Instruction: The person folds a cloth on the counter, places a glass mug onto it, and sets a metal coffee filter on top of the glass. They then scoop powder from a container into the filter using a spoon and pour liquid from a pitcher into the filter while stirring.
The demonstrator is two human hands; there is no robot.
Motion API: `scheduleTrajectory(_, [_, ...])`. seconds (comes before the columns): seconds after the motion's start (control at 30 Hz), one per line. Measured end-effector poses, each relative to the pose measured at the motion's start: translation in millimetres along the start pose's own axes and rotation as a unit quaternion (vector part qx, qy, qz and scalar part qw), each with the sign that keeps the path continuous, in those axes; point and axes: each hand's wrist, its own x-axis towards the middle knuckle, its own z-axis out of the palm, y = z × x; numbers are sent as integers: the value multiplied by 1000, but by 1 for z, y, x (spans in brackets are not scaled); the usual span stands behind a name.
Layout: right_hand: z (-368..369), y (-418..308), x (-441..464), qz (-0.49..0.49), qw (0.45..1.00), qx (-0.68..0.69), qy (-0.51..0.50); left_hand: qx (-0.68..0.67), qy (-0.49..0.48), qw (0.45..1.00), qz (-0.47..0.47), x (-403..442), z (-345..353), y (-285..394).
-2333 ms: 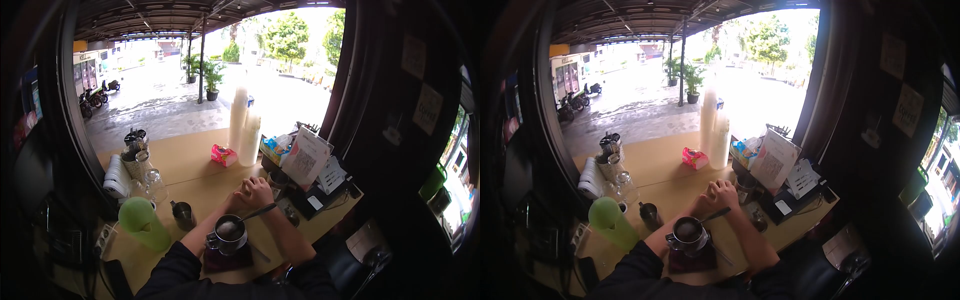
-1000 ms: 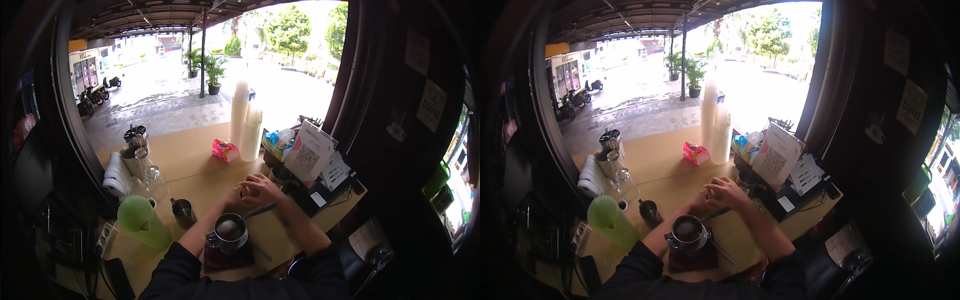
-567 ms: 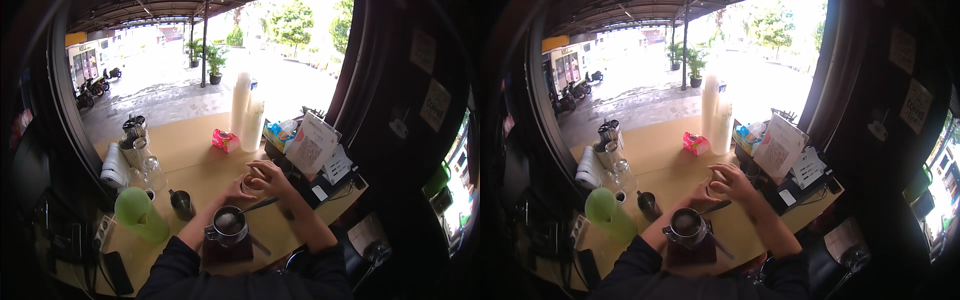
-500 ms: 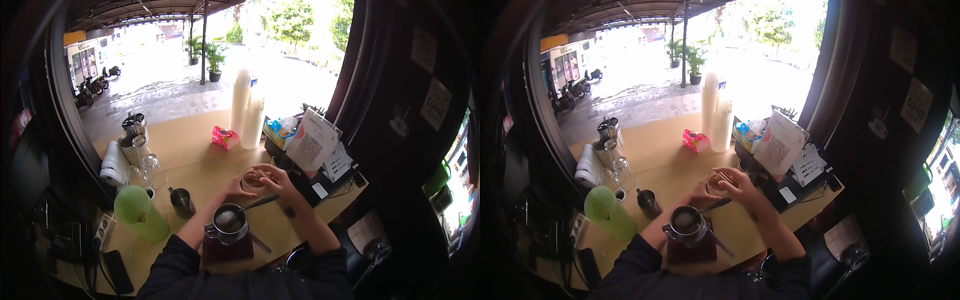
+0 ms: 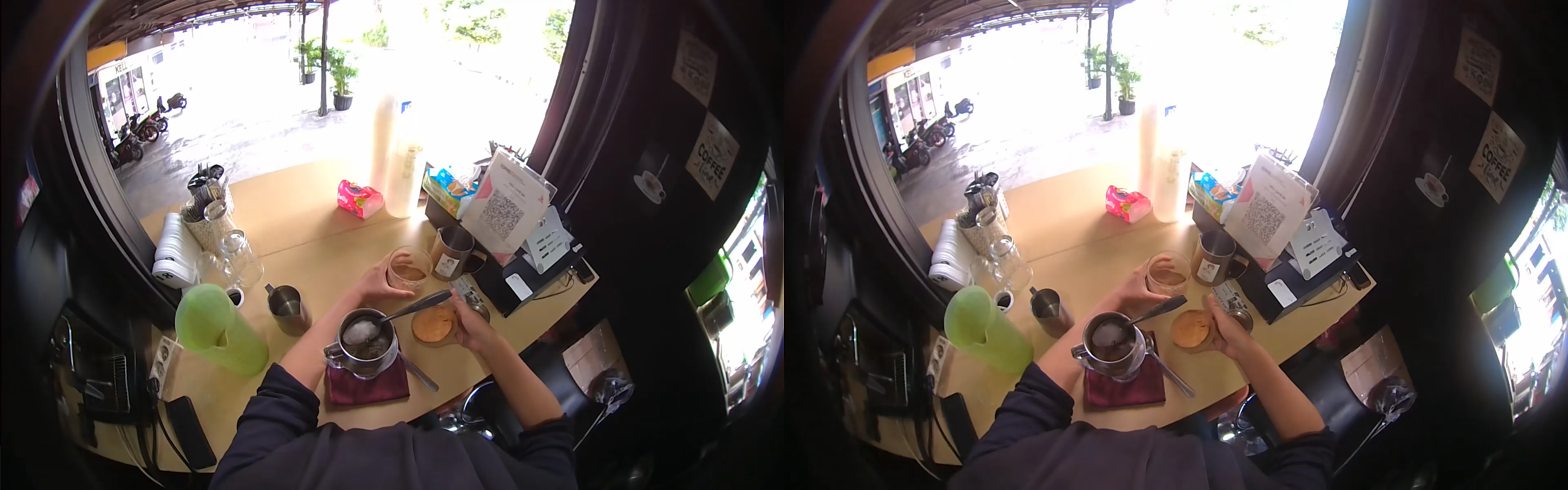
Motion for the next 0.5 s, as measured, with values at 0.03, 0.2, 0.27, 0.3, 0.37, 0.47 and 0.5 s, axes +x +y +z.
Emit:
scheduleTrajectory(0.03, [0,-3,0,19,999,-27,1,9,-6,1000,-6,0,-1,0])
scheduleTrajectory(0.2, [-6,6,9,-11,992,-126,-11,21,-13,1000,-4,1,-1,5])
scheduleTrajectory(0.27, [-3,8,11,-121,940,-318,42,-15,-10,1000,-12,-1,0,4])
scheduleTrajectory(0.3, [-5,12,14,-121,939,-318,42,-16,-9,1000,-13,-1,1,3])
scheduleTrajectory(0.37, [-10,20,22,-280,828,-485,34,-36,-4,999,-30,-1,1,2])
scheduleTrajectory(0.47, [16,11,-5,-296,693,-651,87,10,-14,1000,-19,1,-2,4])
scheduleTrajectory(0.5, [22,10,-9,-297,692,-652,87,10,-13,1000,-17,1,-2,3])
